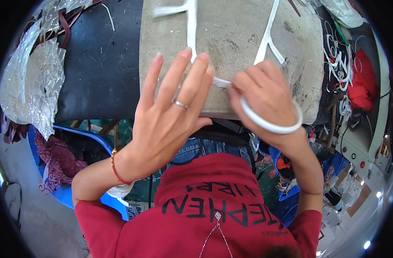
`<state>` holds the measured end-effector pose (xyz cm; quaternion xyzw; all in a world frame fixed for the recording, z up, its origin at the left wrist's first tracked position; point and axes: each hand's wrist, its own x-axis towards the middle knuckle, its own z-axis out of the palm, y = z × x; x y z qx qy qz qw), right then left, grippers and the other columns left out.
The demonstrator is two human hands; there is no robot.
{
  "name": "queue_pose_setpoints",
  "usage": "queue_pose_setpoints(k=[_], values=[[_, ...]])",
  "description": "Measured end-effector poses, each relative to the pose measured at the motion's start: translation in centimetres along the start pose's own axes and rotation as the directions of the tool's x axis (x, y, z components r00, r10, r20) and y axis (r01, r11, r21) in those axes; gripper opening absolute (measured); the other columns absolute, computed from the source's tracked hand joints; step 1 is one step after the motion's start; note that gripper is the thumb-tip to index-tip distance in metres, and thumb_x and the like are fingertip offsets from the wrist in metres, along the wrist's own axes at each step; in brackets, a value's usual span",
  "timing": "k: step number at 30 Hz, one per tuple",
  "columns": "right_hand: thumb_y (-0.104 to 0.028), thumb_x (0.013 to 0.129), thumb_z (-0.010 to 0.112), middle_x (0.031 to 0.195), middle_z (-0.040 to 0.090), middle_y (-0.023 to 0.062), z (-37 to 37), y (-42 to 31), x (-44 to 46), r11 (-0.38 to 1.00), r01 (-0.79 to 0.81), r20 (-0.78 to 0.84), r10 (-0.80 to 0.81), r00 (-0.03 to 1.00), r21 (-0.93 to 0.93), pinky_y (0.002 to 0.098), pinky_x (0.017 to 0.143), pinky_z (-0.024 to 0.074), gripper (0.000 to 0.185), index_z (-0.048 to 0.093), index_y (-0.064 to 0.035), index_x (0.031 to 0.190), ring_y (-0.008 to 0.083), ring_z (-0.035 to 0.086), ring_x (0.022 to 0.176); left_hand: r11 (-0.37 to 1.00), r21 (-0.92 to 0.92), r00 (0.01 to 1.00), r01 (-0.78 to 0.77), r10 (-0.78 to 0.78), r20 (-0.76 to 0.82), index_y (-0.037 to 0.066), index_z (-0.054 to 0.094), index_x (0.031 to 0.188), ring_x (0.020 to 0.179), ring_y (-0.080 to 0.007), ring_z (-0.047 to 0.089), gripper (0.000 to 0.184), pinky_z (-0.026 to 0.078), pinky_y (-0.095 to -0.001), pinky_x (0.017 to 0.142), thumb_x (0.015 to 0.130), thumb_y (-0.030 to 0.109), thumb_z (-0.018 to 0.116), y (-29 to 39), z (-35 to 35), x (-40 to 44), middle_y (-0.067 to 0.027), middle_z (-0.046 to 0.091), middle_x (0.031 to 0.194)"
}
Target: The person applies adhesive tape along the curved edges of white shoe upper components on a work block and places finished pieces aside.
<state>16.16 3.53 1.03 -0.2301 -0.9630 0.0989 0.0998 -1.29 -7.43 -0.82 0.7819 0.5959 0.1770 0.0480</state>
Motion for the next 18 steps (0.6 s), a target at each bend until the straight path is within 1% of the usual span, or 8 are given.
queue_pose_setpoints(k=[2,3,4,7,10,11,14,18], values=[[-0.011,0.073,0.067,0.077,0.050,0.0077,1.4,-1.4,0.8,0.999,-0.046,-0.045,0.047,0.998,0.026,0.0377,0.068,0.0420,0.015,0.055,-0.0074,0.081,0.0263,0.051,0.078,0.987,-0.159,0.996,0.039,-0.052,-0.078,-0.001,0.054,0.131,0.129,-0.0345,0.044,0.084,0.039,-0.0473,0.108,0.059,0.036,0.080,1.1,0.9,-0.5,-0.0151,0.045,0.137],[-0.010,0.073,0.068,0.076,0.050,0.0074,2.0,-1.2,0.6,0.996,-0.061,-0.094,0.067,0.993,0.065,0.0380,0.068,0.0420,0.016,0.054,-0.0075,0.081,0.0266,0.051,0.076,0.970,-0.231,0.996,0.072,-0.083,-0.037,-0.009,0.054,0.126,0.127,-0.0358,0.047,0.084,0.041,-0.0445,0.107,0.060,0.035,0.079,1.6,1.4,-0.6,-0.0159,0.048,0.134],[-0.010,0.074,0.069,0.075,0.050,0.0072,2.3,-0.9,0.1,0.991,-0.080,-0.135,0.094,0.986,0.107,0.0383,0.067,0.0419,0.017,0.054,-0.0076,0.081,0.0270,0.050,0.074,0.978,-0.202,0.998,0.054,-0.062,-0.033,-0.008,0.054,0.127,0.127,-0.0349,0.047,0.082,0.041,-0.0444,0.107,0.061,0.035,0.079,1.3,1.5,-0.7,-0.0157,0.048,0.134],[-0.010,0.076,0.071,0.075,0.055,0.0075,0.9,-1.1,-0.6,0.919,-0.279,-0.045,0.302,0.952,0.277,0.0375,0.068,0.0432,0.018,0.057,-0.0064,0.086,0.0279,0.054,0.072,0.992,-0.124,1.000,-0.001,0.002,0.009,-0.003,0.055,0.129,0.127,-0.0306,0.048,0.076,0.042,-0.0429,0.107,0.067,0.035,0.075,0.3,1.5,-0.8,-0.0141,0.049,0.134],[-0.012,0.078,0.072,0.075,0.060,0.0084,-0.9,-0.7,-0.4,0.646,-0.499,0.154,0.515,0.843,0.578,0.0364,0.070,0.0443,0.021,0.060,-0.0061,0.094,0.0277,0.058,0.073,0.996,-0.089,1.000,-0.021,0.022,0.008,0.000,0.054,0.131,0.127,-0.0293,0.048,0.075,0.042,-0.0420,0.106,0.068,0.036,0.073,0.1,1.5,-1.0,-0.0126,0.049,0.135],[-0.012,0.078,0.072,0.077,0.064,0.0079,-1.0,0.0,-0.7,0.701,-0.473,0.159,0.467,0.870,0.533,0.0357,0.071,0.0451,0.022,0.062,-0.0063,0.097,0.0267,0.061,0.075,0.997,-0.079,1.000,-0.019,0.020,0.008,0.002,0.055,0.131,0.127,-0.0293,0.048,0.074,0.042,-0.0423,0.107,0.069,0.037,0.072,0.1,1.6,-1.1,-0.0123,0.049,0.135],[-0.010,0.078,0.070,0.077,0.063,0.0061,-0.8,1.0,-1.0,0.862,-0.317,0.081,0.311,0.947,0.396,0.0361,0.070,0.0440,0.015,0.062,-0.0070,0.092,0.0260,0.060,0.075,0.998,-0.064,1.000,-0.019,0.019,-0.014,0.008,0.057,0.132,0.126,-0.0292,0.049,0.070,0.042,-0.0433,0.107,0.072,0.042,0.069,0.3,1.9,-1.0,-0.0114,0.049,0.133],[-0.008,0.078,0.069,0.077,0.061,0.0059,-0.9,0.2,-0.1,0.938,-0.300,0.100,0.286,0.953,0.176,0.0355,0.070,0.0415,0.011,0.062,-0.0080,0.086,0.0242,0.059,0.078,1.000,0.003,0.998,0.030,-0.029,-0.055,0.019,0.060,0.131,0.121,-0.0283,0.049,0.063,0.042,-0.0448,0.106,0.075,0.046,0.067,1.2,2.4,-0.6,-0.0103,0.050,0.127]])
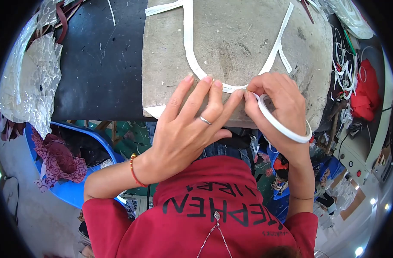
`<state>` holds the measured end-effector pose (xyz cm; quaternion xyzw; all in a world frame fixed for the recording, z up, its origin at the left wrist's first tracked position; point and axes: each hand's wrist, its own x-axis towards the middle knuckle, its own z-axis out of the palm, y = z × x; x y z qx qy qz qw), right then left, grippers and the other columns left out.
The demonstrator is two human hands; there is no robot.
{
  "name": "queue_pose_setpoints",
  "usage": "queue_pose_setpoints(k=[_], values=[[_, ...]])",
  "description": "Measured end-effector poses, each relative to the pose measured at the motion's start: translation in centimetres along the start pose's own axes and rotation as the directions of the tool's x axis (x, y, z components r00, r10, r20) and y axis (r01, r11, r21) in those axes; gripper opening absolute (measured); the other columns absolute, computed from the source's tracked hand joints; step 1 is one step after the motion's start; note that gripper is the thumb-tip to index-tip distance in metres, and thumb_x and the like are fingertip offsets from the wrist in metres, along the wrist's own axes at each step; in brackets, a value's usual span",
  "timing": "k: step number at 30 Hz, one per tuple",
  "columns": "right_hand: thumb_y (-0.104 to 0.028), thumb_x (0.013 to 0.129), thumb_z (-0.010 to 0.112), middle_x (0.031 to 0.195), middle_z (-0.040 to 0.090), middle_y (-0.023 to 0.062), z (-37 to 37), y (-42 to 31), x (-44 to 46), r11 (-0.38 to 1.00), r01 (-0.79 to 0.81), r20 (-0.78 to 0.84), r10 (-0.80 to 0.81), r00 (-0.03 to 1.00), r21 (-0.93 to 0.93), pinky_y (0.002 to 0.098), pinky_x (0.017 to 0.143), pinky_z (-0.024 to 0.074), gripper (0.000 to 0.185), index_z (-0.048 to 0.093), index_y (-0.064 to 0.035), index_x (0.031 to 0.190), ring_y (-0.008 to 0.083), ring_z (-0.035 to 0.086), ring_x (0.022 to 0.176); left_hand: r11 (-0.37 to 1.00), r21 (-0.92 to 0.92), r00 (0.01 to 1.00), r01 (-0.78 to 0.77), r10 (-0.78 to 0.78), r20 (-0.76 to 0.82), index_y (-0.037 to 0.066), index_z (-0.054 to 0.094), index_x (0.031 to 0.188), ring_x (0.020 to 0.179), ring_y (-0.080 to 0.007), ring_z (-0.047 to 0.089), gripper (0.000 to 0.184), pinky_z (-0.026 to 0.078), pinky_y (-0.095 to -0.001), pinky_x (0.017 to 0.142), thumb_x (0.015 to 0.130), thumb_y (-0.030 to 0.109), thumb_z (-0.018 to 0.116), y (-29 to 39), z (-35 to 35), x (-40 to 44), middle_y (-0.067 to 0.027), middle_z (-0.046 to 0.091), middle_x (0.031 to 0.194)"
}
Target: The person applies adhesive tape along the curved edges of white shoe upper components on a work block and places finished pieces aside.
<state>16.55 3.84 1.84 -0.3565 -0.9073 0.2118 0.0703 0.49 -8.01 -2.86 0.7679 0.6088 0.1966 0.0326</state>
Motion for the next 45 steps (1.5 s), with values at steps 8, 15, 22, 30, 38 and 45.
queue_pose_setpoints(k=[8,15,22,30,38,45], values=[[-0.010,0.077,0.070,0.084,0.059,0.0028,-1.7,2.1,1.5,0.963,0.223,0.001,-0.226,0.974,-0.152,0.0362,0.072,0.0403,0.009,0.064,-0.0102,0.083,0.0238,0.056,0.082,1.000,0.018,1.000,-0.005,0.005,0.010,0.022,0.059,0.132,0.121,-0.0288,0.048,0.066,0.042,-0.0461,0.105,0.072,0.045,0.071,0.0,0.0,0.2,-0.0095,0.048,0.128],[-0.006,0.073,0.069,0.084,0.056,0.0078,3.1,-1.9,0.2,0.990,0.135,-0.189,-0.124,0.974,0.048,0.0387,0.071,0.0439,0.016,0.060,-0.0074,0.086,0.0275,0.056,0.080,0.987,-0.149,0.996,0.056,-0.066,-0.058,-0.005,0.054,0.129,0.126,-0.0359,0.047,0.080,0.042,-0.0490,0.106,0.067,0.039,0.077,-0.3,-1.1,-0.9,-0.0180,0.046,0.133],[-0.009,0.078,0.072,0.079,0.064,0.0098,-0.7,1.0,0.6,0.922,-0.070,-0.031,0.089,0.996,0.380,0.0355,0.062,0.0496,0.027,0.063,-0.0053,0.104,0.0269,0.063,0.068,1.000,0.010,0.998,-0.011,0.012,-0.054,0.004,0.058,0.129,0.122,-0.0309,0.049,0.073,0.046,-0.0450,0.103,0.067,0.039,0.076,-0.8,0.0,-1.2,-0.0117,0.048,0.127],[-0.013,0.078,0.073,0.080,0.067,0.0087,-1.7,1.3,2.4,0.989,0.145,0.040,-0.146,0.988,0.022,0.0298,0.066,0.0508,0.027,0.065,-0.0045,0.103,0.0200,0.067,0.074,0.988,0.151,0.999,0.042,-0.038,-0.031,0.025,0.065,0.126,0.110,-0.0243,0.050,0.058,0.044,-0.0418,0.098,0.074,0.051,0.068,0.1,-0.1,0.0,-0.0077,0.048,0.115],[-0.009,0.081,0.070,0.078,0.066,0.0058,-3.1,6.0,2.9,0.920,-0.133,0.084,0.109,0.990,0.368,0.0273,0.064,0.0481,0.011,0.068,-0.0010,0.089,0.0153,0.063,0.070,0.988,0.146,0.998,0.045,-0.051,0.031,0.025,0.063,0.128,0.113,-0.0247,0.048,0.062,0.040,-0.0407,0.100,0.073,0.051,0.069,0.3,-0.8,0.3,-0.0069,0.047,0.116],[-0.014,0.080,0.069,0.083,0.061,0.0076,-2.8,6.7,3.7,0.960,0.280,0.018,-0.280,0.960,0.021,0.0332,0.065,0.0449,0.022,0.065,-0.0056,0.100,0.0229,0.059,0.078,0.999,-0.038,0.982,0.018,-0.010,0.191,0.004,0.055,0.132,0.130,-0.0293,0.044,0.080,0.038,-0.0399,0.105,0.069,0.051,0.070,3.1,-0.8,5.2,-0.0140,0.047,0.137]])
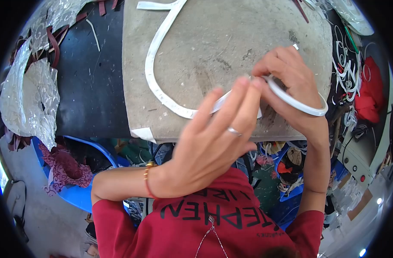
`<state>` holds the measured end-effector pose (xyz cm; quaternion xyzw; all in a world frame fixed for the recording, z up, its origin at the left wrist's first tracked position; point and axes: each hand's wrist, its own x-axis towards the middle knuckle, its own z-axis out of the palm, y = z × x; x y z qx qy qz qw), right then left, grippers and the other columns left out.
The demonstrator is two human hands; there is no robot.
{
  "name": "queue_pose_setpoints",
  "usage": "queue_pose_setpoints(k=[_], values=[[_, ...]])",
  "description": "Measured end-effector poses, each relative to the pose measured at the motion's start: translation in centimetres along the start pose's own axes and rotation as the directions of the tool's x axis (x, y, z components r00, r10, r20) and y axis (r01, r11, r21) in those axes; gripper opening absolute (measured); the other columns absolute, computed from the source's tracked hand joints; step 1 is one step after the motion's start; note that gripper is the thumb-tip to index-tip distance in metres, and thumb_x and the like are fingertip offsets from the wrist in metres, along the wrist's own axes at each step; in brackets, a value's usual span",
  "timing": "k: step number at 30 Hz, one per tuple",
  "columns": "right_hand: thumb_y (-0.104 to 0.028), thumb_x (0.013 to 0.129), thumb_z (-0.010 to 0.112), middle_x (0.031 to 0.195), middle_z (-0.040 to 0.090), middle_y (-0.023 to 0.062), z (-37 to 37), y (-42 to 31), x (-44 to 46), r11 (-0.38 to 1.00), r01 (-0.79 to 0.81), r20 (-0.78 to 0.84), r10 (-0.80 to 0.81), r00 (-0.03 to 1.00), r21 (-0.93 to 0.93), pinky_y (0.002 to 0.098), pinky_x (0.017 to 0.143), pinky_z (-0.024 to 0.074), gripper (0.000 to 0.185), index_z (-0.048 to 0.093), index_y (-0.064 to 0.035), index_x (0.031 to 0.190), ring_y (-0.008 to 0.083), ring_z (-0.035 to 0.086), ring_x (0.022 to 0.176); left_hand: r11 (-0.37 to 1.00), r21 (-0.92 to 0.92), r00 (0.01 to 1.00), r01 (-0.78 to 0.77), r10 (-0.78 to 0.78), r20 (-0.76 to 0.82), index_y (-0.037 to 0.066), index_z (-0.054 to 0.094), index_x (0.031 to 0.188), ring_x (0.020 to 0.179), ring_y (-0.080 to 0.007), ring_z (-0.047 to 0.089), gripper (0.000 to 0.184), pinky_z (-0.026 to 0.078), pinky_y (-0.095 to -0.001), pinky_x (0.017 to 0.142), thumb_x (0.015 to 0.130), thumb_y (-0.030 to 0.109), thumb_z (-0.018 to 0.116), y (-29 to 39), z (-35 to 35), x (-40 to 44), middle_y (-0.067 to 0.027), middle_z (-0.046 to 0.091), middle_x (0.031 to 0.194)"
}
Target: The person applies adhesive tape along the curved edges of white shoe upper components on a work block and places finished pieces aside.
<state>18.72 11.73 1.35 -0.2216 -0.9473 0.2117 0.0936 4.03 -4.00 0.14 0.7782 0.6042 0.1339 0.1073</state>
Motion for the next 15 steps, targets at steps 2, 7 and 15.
queue_pose_setpoints(k=[2,7,15], values=[[-0.016,0.080,0.072,0.084,0.062,0.0059,-1.1,1.1,-0.1,0.965,-0.149,0.034,0.145,0.989,0.218,0.0307,0.067,0.0463,0.027,0.065,-0.0056,0.104,0.0191,0.059,0.078,0.997,0.022,0.996,-0.075,0.073,0.060,-0.001,0.051,0.133,0.134,-0.0275,0.042,0.083,0.036,-0.0398,0.109,0.071,0.052,0.067,0.2,1.1,0.6,-0.0165,0.044,0.144],[-0.015,0.081,0.075,0.083,0.066,0.0011,-3.4,4.9,-0.3,0.813,-0.376,0.203,0.317,0.926,0.445,0.0232,0.066,0.0467,0.022,0.068,-0.0036,0.099,0.0074,0.058,0.075,0.990,0.115,0.997,-0.075,0.078,-0.014,0.000,0.057,0.128,0.121,-0.0222,0.051,0.075,0.040,-0.0367,0.101,0.077,0.055,0.057,0.2,0.7,1.6,-0.0105,0.055,0.127],[-0.014,0.078,0.069,0.075,0.062,0.0075,-2.7,4.1,0.5,0.980,-0.187,0.077,0.181,0.980,0.067,0.0315,0.062,0.0459,0.015,0.065,-0.0042,0.089,0.0203,0.061,0.070,0.988,0.139,0.992,-0.064,0.078,-0.096,-0.001,0.058,0.130,0.079,-0.0171,0.045,0.083,0.042,-0.0315,0.075,0.072,0.059,0.061,-0.4,1.6,6.0,-0.0036,0.044,0.086]])
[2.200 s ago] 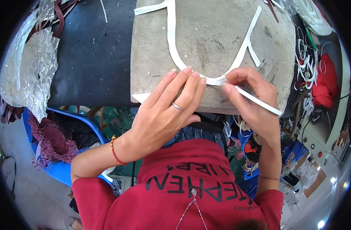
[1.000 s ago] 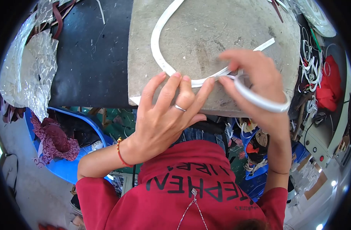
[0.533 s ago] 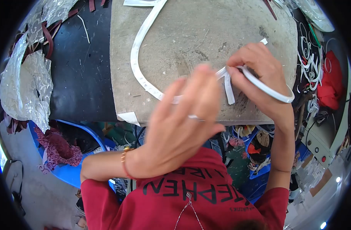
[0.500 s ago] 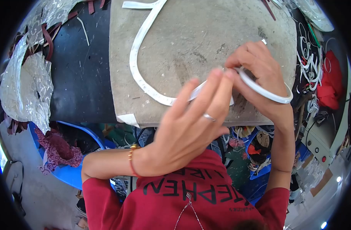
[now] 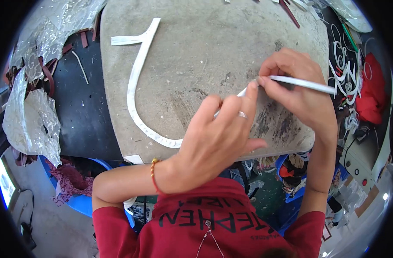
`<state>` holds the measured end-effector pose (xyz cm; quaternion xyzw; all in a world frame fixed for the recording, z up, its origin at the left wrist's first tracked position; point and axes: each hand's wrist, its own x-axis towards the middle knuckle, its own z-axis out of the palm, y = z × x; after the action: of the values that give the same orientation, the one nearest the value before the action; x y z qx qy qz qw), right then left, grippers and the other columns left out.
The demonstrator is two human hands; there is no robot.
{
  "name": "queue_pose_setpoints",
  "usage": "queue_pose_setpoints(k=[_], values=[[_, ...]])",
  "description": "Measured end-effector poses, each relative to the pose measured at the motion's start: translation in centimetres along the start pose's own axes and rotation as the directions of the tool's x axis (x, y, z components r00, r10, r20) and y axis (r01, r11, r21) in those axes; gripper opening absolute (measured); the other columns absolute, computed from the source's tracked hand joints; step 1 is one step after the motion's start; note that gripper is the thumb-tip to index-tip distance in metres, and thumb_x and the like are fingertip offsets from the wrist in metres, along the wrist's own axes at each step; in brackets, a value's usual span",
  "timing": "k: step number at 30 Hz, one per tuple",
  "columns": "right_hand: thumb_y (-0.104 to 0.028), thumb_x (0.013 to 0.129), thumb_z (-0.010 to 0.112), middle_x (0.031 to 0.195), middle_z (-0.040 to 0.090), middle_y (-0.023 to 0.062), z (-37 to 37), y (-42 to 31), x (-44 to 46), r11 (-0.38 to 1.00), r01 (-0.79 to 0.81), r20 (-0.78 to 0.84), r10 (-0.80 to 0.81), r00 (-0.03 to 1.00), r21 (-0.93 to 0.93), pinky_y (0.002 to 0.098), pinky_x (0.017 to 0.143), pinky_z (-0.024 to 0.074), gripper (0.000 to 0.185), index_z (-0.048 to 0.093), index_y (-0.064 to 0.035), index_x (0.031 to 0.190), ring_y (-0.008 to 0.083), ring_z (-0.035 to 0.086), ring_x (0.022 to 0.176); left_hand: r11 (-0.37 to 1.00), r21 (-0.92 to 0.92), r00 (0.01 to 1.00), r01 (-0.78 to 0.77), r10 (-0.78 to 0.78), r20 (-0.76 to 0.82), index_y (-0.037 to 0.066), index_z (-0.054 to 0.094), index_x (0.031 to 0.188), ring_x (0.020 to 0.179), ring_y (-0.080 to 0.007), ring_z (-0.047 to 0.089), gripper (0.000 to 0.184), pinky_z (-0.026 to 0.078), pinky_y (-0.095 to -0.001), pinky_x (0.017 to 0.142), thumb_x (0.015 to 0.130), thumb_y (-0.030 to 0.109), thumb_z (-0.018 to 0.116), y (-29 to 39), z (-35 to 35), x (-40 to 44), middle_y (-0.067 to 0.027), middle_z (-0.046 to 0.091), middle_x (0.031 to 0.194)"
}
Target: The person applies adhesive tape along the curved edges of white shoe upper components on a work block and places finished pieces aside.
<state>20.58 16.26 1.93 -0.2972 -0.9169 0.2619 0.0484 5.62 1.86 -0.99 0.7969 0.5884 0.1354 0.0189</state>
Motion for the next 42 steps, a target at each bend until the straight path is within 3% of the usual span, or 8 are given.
queue_pose_setpoints(k=[1,4,18,24,28,32,34,42], values=[[-0.014,0.079,0.071,0.077,0.063,0.0054,0.1,0.3,-0.4,0.997,0.034,-0.039,-0.037,0.999,-0.072,0.0293,0.066,0.0475,0.021,0.066,-0.0047,0.097,0.0157,0.062,0.076,1.000,0.005,1.000,-0.003,0.003,0.009,-0.002,0.057,0.130,0.078,-0.0169,0.045,0.086,0.042,-0.0310,0.074,0.071,0.059,0.061,-0.2,0.1,0.0,-0.0034,0.044,0.085],[-0.014,0.080,0.075,0.083,0.065,0.0036,-1.9,2.3,-0.6,0.812,-0.189,0.067,0.183,0.981,0.553,0.0271,0.072,0.0490,0.030,0.066,-0.0038,0.107,0.0119,0.062,0.081,0.999,-0.002,0.999,-0.032,0.032,0.024,-0.004,0.055,0.131,0.076,-0.0161,0.043,0.092,0.041,-0.0296,0.071,0.067,0.060,0.063,-0.3,0.2,0.4,-0.0029,0.042,0.083],[-0.011,0.075,0.065,0.069,0.060,0.0106,0.1,2.3,-0.6,0.946,-0.041,-0.293,-0.059,0.954,-0.322,0.0365,0.057,0.0441,0.008,0.063,-0.0041,0.080,0.0270,0.057,0.057,0.997,0.049,0.998,-0.061,0.059,0.038,-0.007,0.053,0.132,0.077,-0.0151,0.043,0.095,0.040,-0.0290,0.069,0.064,0.057,0.066,-0.3,0.2,0.4,-0.0025,0.042,0.083],[-0.017,0.092,0.065,0.075,0.061,-0.0006,-1.5,4.1,-5.9,0.843,-0.466,-0.749,0.487,0.449,0.269,0.0211,0.062,0.0403,0.019,0.065,0.0008,0.084,0.0057,0.049,0.064,0.995,-0.062,0.997,0.077,-0.076,0.020,-0.011,0.050,0.131,0.080,-0.0216,0.048,0.083,0.043,-0.0334,0.074,0.077,0.049,0.067,1.4,0.3,0.6,-0.0079,0.051,0.090],[-0.013,0.095,0.058,0.083,0.064,0.0040,-0.4,1.3,-10.7,0.747,-0.425,-0.633,0.662,0.400,0.512,0.0249,0.076,0.0438,0.018,0.068,0.0016,0.093,0.0101,0.056,0.078,0.785,-0.592,0.977,0.183,-0.210,0.024,-0.007,0.054,0.129,0.090,-0.0320,0.054,0.056,0.046,-0.0383,0.080,0.086,0.027,0.067,3.7,-0.2,3.1,-0.0155,0.057,0.102],[-0.005,0.096,0.049,0.092,0.062,0.0062,2.3,-1.8,-11.3,0.851,-0.386,-0.629,0.524,0.575,0.355,0.0279,0.078,0.0457,0.028,0.062,-0.0037,0.121,0.0135,0.056,0.081,0.811,-0.580,0.992,0.082,-0.120,-0.028,0.004,0.060,0.125,0.103,-0.0362,0.057,0.043,0.047,-0.0406,0.086,0.084,0.012,0.068,2.0,-0.6,1.9,-0.0167,0.058,0.113],[-0.003,0.094,0.051,0.085,0.062,0.0058,1.6,-4.5,-10.0,0.751,-0.425,-0.382,0.636,0.670,0.505,0.0281,0.068,0.0471,0.039,0.055,-0.0085,0.133,0.0139,0.058,0.073,0.905,-0.425,0.997,-0.034,-0.001,-0.080,0.006,0.060,0.124,0.107,-0.0340,0.056,0.043,0.046,-0.0413,0.089,0.082,0.012,0.069,1.8,-0.5,1.5,-0.0149,0.058,0.115],[-0.001,0.090,0.054,0.073,0.059,0.0106,1.4,-0.1,-8.6,0.818,-0.285,-0.173,0.416,0.893,0.499,0.0319,0.062,0.0478,0.047,0.052,-0.0108,0.136,0.0192,0.059,0.063,0.974,-0.198,0.994,-0.105,0.096,-0.056,0.006,0.059,0.124,0.123,-0.0267,0.049,0.055,0.038,-0.0427,0.102,0.075,0.027,0.074,3.7,1.6,1.7,-0.0087,0.054,0.129]])
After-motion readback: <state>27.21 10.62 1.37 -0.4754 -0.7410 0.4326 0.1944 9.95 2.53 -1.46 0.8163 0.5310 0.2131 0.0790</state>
